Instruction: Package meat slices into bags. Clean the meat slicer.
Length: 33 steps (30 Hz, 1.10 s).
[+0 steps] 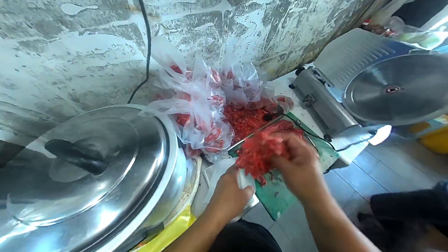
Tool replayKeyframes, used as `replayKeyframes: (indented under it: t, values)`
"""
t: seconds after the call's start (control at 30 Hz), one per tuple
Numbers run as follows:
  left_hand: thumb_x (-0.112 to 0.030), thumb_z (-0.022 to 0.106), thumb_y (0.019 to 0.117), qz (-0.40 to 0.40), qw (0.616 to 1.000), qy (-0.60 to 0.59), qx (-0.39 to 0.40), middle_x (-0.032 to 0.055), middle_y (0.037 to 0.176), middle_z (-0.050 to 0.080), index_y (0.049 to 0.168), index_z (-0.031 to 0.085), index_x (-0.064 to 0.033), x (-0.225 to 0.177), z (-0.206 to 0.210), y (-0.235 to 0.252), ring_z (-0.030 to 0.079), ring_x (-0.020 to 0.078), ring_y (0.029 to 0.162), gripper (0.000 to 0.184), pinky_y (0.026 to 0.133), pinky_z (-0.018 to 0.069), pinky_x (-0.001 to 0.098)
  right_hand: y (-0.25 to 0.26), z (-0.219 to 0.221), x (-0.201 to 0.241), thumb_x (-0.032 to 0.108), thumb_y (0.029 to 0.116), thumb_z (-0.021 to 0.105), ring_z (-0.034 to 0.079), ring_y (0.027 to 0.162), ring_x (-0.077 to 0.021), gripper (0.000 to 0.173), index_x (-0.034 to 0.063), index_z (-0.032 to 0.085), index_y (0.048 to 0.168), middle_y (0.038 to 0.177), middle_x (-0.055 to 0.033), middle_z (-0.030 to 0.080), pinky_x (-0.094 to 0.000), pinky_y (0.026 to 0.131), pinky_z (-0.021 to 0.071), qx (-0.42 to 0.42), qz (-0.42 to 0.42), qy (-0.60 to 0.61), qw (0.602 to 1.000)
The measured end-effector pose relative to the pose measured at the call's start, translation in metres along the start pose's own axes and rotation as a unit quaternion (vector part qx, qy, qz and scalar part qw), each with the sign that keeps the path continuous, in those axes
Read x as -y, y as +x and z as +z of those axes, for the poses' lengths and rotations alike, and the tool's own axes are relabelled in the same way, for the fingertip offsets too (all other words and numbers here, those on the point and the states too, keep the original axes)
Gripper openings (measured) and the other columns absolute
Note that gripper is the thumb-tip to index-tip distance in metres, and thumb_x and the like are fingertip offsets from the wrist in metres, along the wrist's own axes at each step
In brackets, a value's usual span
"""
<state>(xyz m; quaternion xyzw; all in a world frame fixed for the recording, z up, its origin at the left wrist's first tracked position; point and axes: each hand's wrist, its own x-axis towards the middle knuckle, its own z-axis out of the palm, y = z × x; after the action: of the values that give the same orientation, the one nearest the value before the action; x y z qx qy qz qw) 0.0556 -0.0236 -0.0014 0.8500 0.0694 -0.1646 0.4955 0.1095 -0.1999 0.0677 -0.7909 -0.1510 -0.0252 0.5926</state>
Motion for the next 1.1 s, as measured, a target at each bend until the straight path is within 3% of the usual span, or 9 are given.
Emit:
replayKeyframes:
  t: [0.13,0.27,0.5,0.6,0.7,0.8,0.87,1.0,1.1]
  values:
    - [-0.013,0.072,0.0823,0.023,0.997,-0.071,-0.038,0.0035,0.126,0.067,0.146,0.050,-0.0094,0.006,0.016,0.008,0.070,0.0109,0.100,0.067,0.087,0.0611,0.0345,-0.037,0.020,-0.052,0.007,0.0867,0.066,0.072,0.090,-0.0072,0.033,0.0126,0.070,0.119,0.103,0.0034,0.074,-0.0332,0.078,0.0648,0.038,0.000,-0.075,0.996]
    - [-0.019,0.073,0.0875,0.054,0.998,-0.013,0.002,0.0031,0.134,0.065,0.160,0.027,-0.0080,0.009,0.024,0.010,0.069,0.0072,0.107,0.087,0.095,0.0592,0.0312,-0.047,0.020,-0.073,0.015,0.0887,0.065,0.070,0.100,-0.0044,0.035,0.0156,0.070,0.124,0.110,0.0055,0.074,-0.0312,0.087,0.0623,0.098,0.083,-0.082,0.988]
    - [-0.021,0.076,0.0826,0.066,0.994,0.083,0.034,0.0070,0.151,0.051,0.162,0.022,-0.0092,0.013,0.026,0.013,0.057,0.0090,0.130,0.097,0.110,0.0481,0.0318,-0.048,0.009,-0.080,0.009,0.0948,0.060,0.072,0.090,-0.0213,0.027,0.0032,0.064,0.121,0.105,-0.0105,0.073,-0.0385,0.077,0.0635,0.120,0.227,0.213,0.943]
    - [-0.020,0.076,0.0826,0.067,0.993,0.097,0.020,0.0068,0.154,0.049,0.164,0.018,-0.0086,0.015,0.027,0.013,0.055,0.0083,0.132,0.100,0.112,0.0465,0.0308,-0.055,0.014,-0.086,0.006,0.0956,0.060,0.071,0.099,-0.0223,0.033,0.0012,0.057,0.128,0.112,-0.0121,0.071,-0.0396,0.086,0.0623,0.129,0.205,0.253,0.937]
    - [-0.020,0.074,0.0842,0.060,0.993,0.098,0.026,0.0055,0.151,0.053,0.164,0.014,-0.0088,0.018,0.030,0.009,0.059,0.0078,0.128,0.101,0.110,0.0487,0.0312,-0.055,0.010,-0.091,0.012,0.0977,0.060,0.069,0.108,-0.0134,0.041,0.0059,0.054,0.138,0.118,-0.0054,0.070,-0.0354,0.095,0.0591,0.230,0.148,0.095,0.957]
    - [-0.018,0.072,0.0877,0.075,0.992,0.097,0.037,0.0073,0.150,0.053,0.165,0.011,-0.0106,0.016,0.031,0.004,0.061,0.0105,0.126,0.099,0.108,0.0503,0.0331,-0.047,0.006,-0.079,0.025,0.0987,0.053,0.069,0.103,-0.0231,0.036,0.0122,0.060,0.131,0.108,-0.0087,0.071,-0.0508,0.090,0.0562,0.319,0.165,-0.168,0.918]
    - [-0.019,0.070,0.0885,0.072,0.990,0.118,0.032,0.0082,0.146,0.057,0.166,0.012,-0.0132,0.009,0.029,0.002,0.064,0.0132,0.120,0.097,0.104,0.0524,0.0358,-0.044,0.011,-0.073,0.029,0.1006,0.049,0.068,0.105,-0.0334,0.034,0.0093,0.064,0.124,0.106,-0.0153,0.070,-0.0596,0.089,0.0536,0.355,0.190,-0.246,0.881]
    - [-0.010,0.064,0.0882,0.060,0.994,0.096,0.014,0.0019,0.152,0.052,0.165,0.021,-0.0196,0.011,0.026,0.003,0.069,0.0103,0.099,0.088,0.089,0.0585,0.0330,-0.046,0.019,-0.077,0.027,0.0995,0.049,0.069,0.102,-0.0320,0.031,0.0114,0.062,0.123,0.103,-0.0131,0.070,-0.0570,0.087,0.0548,0.336,0.204,-0.271,0.878]
    - [-0.007,0.061,0.0891,0.072,0.993,0.094,-0.022,-0.0024,0.152,0.051,0.142,0.053,-0.0153,0.015,0.027,0.000,0.066,0.0066,0.079,0.054,0.072,0.0578,0.0289,-0.049,0.020,-0.080,0.028,0.0997,0.049,0.069,0.103,-0.0301,0.033,0.0128,0.061,0.127,0.104,-0.0114,0.071,-0.0560,0.088,0.0551,0.313,0.210,-0.256,0.890]
